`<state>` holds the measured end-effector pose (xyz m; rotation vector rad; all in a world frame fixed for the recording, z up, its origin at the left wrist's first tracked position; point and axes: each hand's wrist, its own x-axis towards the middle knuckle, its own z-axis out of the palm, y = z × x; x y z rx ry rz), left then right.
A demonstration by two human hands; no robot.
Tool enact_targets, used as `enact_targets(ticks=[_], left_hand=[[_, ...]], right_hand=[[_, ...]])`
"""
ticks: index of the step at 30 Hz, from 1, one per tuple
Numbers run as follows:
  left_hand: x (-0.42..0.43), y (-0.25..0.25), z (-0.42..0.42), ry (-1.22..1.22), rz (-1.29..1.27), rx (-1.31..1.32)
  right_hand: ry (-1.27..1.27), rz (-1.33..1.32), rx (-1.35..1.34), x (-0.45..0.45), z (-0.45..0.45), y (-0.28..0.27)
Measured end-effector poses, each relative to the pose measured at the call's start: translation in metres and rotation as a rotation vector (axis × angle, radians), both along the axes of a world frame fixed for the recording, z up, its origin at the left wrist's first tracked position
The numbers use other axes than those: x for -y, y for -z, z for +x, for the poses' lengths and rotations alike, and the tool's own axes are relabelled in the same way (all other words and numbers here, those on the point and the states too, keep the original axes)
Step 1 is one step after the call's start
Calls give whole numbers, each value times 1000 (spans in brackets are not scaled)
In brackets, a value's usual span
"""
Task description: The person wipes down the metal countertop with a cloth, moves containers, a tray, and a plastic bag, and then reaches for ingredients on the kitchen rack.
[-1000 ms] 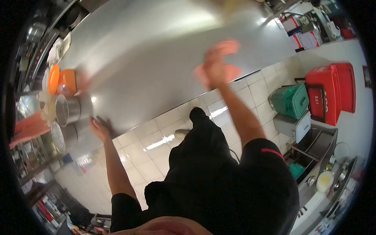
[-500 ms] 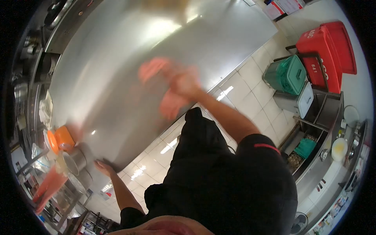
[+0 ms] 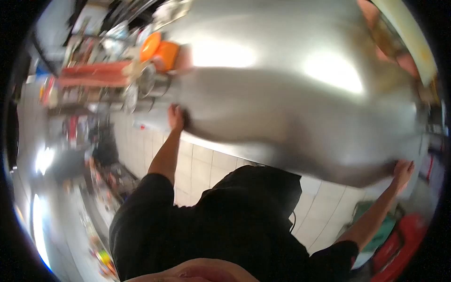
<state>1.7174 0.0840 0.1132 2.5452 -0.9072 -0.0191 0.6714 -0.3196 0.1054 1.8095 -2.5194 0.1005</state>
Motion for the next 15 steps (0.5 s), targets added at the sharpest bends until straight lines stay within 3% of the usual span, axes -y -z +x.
enact_targets(ticks=[1, 2, 4, 7, 9, 12, 15], left_hand=[[0, 11, 7, -11, 12, 66], [10, -18, -6, -49, -4, -24], [11, -29, 0, -26, -17, -36], [10, -53, -16, -56, -159, -203], [-1, -63, -7, -70, -271, -273], [-20, -66, 21, -75, -511, -261], [-46, -77, 67, -311, -818, -522]], right_hand=[[-51, -43, 6, 11, 31, 6], [-111, -92, 14, 19, 66, 12], [-302, -255, 135, 19, 165, 25], [-684, -595, 285, -17, 346, -4], [-944, -523, 288, -57, 444, -6], [-1174, -317, 519, -145, 576, -50], [-1339, -218, 662, -216, 669, -75]])
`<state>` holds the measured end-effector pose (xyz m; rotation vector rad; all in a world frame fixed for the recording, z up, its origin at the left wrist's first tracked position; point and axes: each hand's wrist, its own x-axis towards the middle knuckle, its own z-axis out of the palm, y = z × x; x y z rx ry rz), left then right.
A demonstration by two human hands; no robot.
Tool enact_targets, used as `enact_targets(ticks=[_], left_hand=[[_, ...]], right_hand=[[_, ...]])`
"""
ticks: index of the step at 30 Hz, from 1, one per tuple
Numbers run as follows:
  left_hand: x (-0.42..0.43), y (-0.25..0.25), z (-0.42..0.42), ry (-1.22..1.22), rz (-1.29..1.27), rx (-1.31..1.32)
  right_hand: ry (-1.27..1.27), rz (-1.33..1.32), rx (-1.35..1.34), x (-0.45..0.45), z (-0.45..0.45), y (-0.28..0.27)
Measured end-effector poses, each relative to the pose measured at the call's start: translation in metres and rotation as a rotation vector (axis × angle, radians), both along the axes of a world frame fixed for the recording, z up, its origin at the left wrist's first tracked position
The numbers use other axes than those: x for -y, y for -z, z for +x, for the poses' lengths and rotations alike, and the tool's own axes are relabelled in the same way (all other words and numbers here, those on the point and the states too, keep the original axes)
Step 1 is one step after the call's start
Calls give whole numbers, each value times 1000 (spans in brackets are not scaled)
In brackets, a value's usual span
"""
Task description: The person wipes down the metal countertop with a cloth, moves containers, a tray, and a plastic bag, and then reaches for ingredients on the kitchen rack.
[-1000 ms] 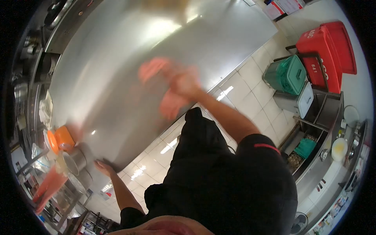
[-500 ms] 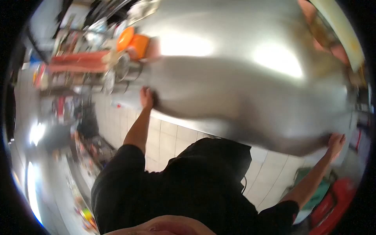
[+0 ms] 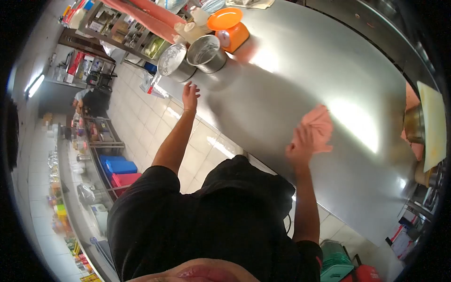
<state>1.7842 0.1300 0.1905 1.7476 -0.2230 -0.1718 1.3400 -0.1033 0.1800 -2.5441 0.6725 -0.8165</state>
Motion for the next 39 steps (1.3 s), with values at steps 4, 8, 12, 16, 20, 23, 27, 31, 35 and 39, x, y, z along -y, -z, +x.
enact_targets(ticks=[4, 8, 12, 16, 20, 23, 27, 31, 35, 39], left_hand=[[-41, -20, 81, -188, -257, -167], [-69, -16, 155, -247, -325, -214], [-82, -19, 193, -228, -257, -244], [-87, -24, 201, -167, -262, -246], [-91, -35, 205, -139, -280, -326], [-91, -49, 196, -162, -259, -368], [-92, -40, 180, -125, -254, -393], [-66, -51, 129, -38, -205, -427], [-24, -52, 80, 94, -172, -454], [14, -54, 50, 154, -111, -488]], right_hand=[[-222, 78, -17, -55, 90, -24], [-171, 121, -21, -71, 179, -54], [-110, 153, -7, -71, 303, -87], [-152, 242, 26, -64, 414, -90], [-25, 304, -113, -63, 432, -63], [81, 403, -38, -59, 407, -60], [327, 468, 124, -29, 339, -63], [455, 440, 222, 31, 258, -72], [532, 313, 214, 70, 208, -50], [457, 195, 243, 73, 197, -33]])
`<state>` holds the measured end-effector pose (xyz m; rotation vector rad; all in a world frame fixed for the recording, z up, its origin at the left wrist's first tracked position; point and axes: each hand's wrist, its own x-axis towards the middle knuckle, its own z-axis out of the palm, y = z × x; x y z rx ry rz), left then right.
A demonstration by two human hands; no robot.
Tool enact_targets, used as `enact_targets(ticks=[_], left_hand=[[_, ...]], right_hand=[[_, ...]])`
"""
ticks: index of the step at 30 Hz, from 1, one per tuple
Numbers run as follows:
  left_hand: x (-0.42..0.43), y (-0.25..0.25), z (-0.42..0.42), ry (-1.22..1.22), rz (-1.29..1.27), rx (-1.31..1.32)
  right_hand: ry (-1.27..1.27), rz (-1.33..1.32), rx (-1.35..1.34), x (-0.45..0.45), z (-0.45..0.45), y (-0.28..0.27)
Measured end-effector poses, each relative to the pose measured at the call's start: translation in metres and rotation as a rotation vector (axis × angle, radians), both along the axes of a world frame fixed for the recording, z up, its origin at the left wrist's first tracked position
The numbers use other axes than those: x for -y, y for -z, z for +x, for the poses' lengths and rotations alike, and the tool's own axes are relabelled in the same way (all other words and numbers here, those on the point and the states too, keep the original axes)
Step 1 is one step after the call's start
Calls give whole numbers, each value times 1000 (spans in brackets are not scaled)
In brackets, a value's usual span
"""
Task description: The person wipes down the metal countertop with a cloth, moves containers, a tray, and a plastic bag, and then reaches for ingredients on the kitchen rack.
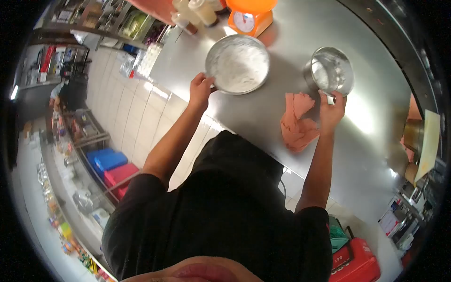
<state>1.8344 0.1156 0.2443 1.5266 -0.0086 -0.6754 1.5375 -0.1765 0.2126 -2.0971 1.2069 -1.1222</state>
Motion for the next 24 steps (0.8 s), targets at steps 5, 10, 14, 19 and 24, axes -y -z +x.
enact_targets(ticks=[5, 10, 14, 19, 24], left_hand=[[16, -6, -13, 51, 57, -53], [-7, -3, -13, 94, 42, -88], [-81, 1, -6, -14, 7, -77], [-239, 12, 19, -111, 46, 6], [-404, 35, 32, -250, 165, -10]], right_hand=[[-4, 107, -54, 2, -4, 5], [66, 233, -93, -25, -20, -27], [-13, 215, 109, -99, -38, -54], [-324, 418, 76, -287, -8, -42], [-498, 1126, 66, -429, 65, 34]])
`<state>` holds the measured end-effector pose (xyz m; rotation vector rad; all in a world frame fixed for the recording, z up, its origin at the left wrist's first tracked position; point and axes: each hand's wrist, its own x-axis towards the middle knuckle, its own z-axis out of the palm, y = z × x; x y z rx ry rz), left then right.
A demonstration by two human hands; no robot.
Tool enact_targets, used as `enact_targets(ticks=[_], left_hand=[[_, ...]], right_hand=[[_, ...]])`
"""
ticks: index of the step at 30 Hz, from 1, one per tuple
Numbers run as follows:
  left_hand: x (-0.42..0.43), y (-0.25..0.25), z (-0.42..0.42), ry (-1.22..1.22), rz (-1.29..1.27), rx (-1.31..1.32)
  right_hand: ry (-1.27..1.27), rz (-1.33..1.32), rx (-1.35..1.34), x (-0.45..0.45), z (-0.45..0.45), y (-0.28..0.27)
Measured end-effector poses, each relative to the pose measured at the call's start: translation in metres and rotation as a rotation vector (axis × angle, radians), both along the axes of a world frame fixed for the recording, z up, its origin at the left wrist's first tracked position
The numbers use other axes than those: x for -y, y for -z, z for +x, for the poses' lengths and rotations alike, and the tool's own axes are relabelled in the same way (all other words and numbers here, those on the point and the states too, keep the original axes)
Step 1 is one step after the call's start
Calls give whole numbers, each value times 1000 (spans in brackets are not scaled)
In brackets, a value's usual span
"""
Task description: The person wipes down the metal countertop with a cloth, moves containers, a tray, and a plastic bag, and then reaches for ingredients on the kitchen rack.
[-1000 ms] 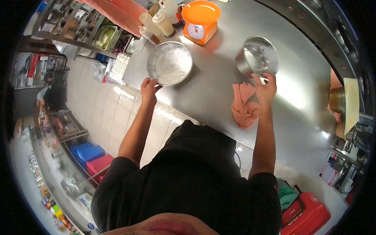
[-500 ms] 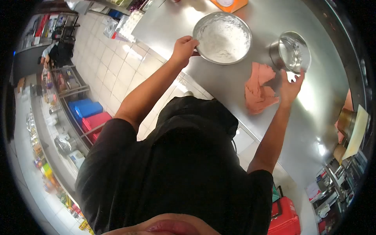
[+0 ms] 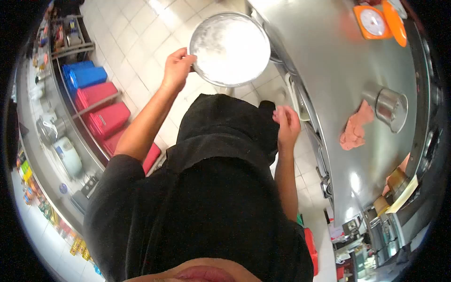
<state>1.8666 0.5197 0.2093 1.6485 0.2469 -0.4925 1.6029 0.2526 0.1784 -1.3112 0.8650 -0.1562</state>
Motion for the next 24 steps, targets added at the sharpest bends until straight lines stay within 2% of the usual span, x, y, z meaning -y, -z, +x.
enact_targets(ticks=[3, 5, 7, 8, 9, 11, 12, 13, 15, 18, 19, 20, 24], left_hand=[[-66, 49, 2, -144, 114, -18], [-91, 85, 3, -229, 181, -22], [-108, 123, 2, -270, 239, 3], [-112, 138, 1, -260, 318, 46], [-114, 153, -1, -284, 287, 13], [-110, 182, -3, -323, 222, -37], [-106, 193, -4, -348, 174, -76], [-103, 204, -5, -323, 177, -105], [-97, 227, -8, -275, 189, -158], [-77, 249, -14, -239, 231, -174], [-68, 254, -16, -224, 245, -184], [-54, 257, -19, -324, 204, -146], [-44, 283, -34, -287, 210, -145]], right_hand=[[137, 311, -88, -10, 50, 69], [199, 417, -59, 11, 77, 129], [410, 520, -108, 29, 107, 172], [437, 447, -175, 34, 119, 190], [464, 369, -241, 42, 127, 208], [50, -256, -393, 77, 120, 275], [-165, -559, -451, 82, 120, 288], [-241, -736, -485, 86, 119, 301], [-400, -1084, -538, 77, 139, 290], [-454, -1443, -659, 82, 158, 307], [-498, -1433, -679, 89, 164, 314], [-544, -1421, -699, 99, 168, 322], [-809, -1484, -755, 112, 174, 339]])
